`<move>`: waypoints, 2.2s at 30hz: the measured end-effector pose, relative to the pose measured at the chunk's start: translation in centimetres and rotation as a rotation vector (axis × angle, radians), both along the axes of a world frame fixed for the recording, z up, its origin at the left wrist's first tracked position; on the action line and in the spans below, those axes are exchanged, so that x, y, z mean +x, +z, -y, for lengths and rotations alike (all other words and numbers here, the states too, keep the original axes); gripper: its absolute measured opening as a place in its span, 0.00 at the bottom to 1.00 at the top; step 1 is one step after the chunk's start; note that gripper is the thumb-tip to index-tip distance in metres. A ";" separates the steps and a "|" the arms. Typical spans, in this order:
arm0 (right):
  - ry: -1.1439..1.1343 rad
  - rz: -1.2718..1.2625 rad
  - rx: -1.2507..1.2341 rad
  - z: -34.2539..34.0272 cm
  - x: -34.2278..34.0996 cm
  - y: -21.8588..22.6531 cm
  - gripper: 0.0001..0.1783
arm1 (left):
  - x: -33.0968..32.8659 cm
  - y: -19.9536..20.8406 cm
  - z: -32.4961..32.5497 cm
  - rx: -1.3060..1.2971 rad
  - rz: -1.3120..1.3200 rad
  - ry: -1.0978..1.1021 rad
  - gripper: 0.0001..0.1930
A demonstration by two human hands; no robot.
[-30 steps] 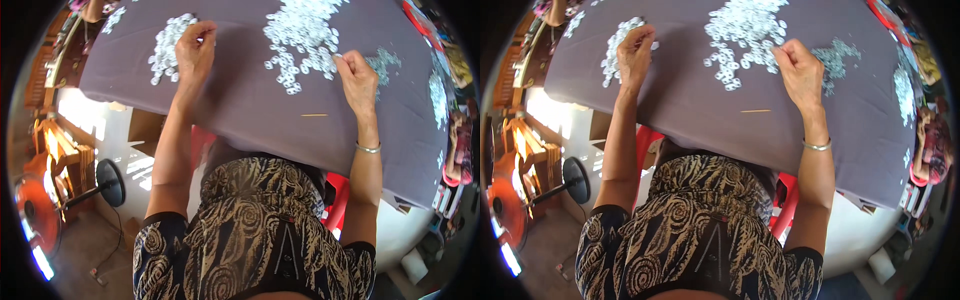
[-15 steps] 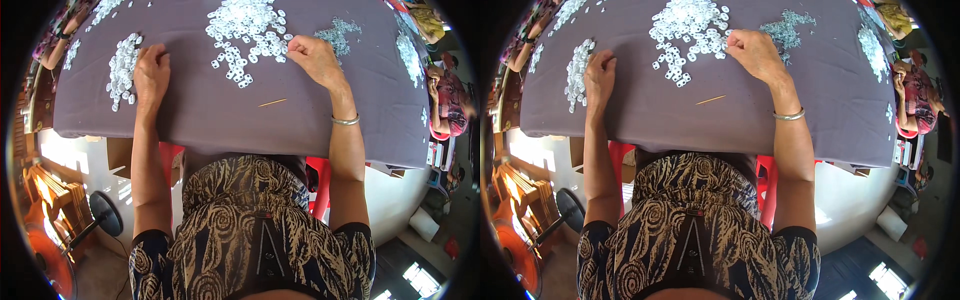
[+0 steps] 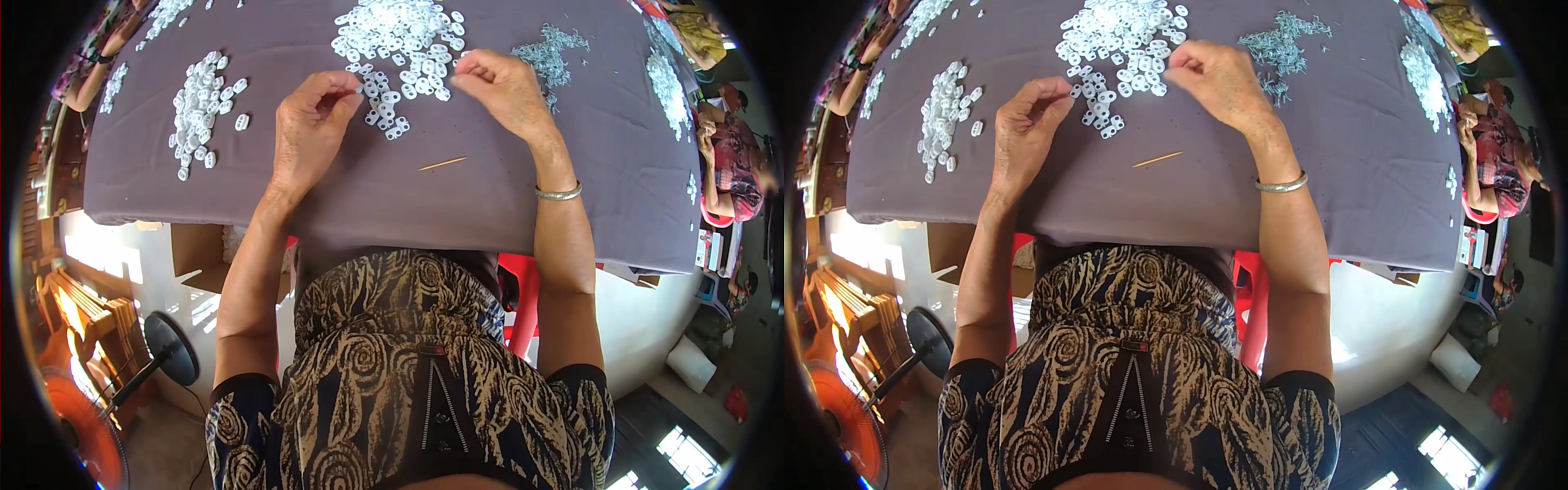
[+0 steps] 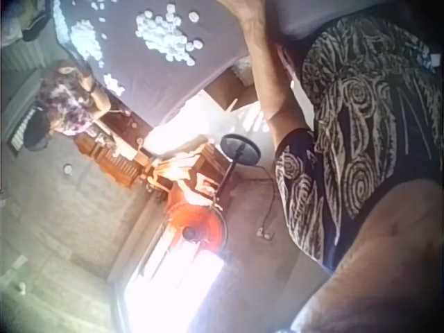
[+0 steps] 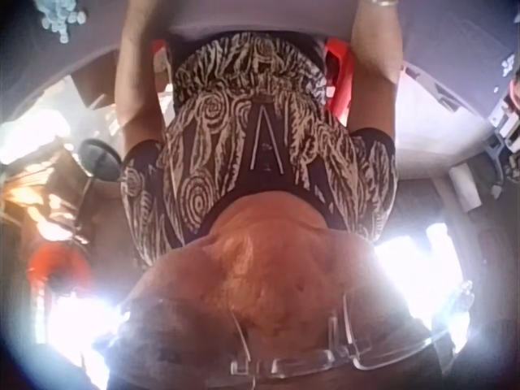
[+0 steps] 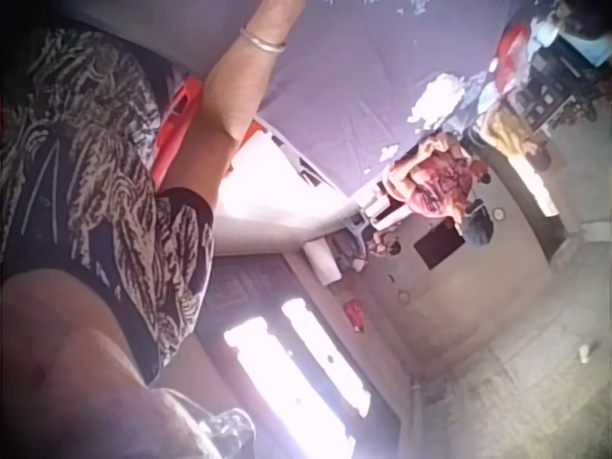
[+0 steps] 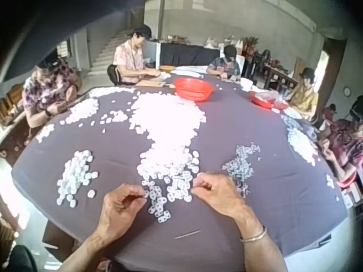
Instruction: The person assembles plastic fasteners by hand, picking up components from the table and fitting them together.
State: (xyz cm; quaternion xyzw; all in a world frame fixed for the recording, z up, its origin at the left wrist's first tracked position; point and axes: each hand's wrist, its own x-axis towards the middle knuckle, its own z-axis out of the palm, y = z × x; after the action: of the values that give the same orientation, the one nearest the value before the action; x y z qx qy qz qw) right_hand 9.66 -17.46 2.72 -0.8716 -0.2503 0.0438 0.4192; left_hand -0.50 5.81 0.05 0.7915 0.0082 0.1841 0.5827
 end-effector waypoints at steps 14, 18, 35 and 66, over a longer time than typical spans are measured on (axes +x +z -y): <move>0.174 0.105 0.020 -1.1 -1.0 -0.7 0.05 | -1.0 0.2 2.5 -0.122 -0.025 -0.163 0.07; 0.265 0.008 0.187 -2.4 -2.6 -0.1 0.08 | -1.3 0.5 3.4 -0.137 0.004 -0.151 0.12; 0.318 -0.234 0.330 -3.6 -4.0 -0.3 0.20 | -0.9 0.8 3.0 -0.347 -0.037 -0.205 0.15; 0.155 0.047 0.313 -2.5 -3.0 -0.8 0.05 | -0.8 0.0 2.7 -0.396 -0.052 -0.147 0.14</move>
State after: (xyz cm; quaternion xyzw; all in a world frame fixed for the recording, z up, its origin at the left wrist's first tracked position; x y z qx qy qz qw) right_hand 6.70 -14.94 1.93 -0.7744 -0.3303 0.0160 0.5394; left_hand -1.31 3.07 0.06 0.6644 0.0015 0.1153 0.7385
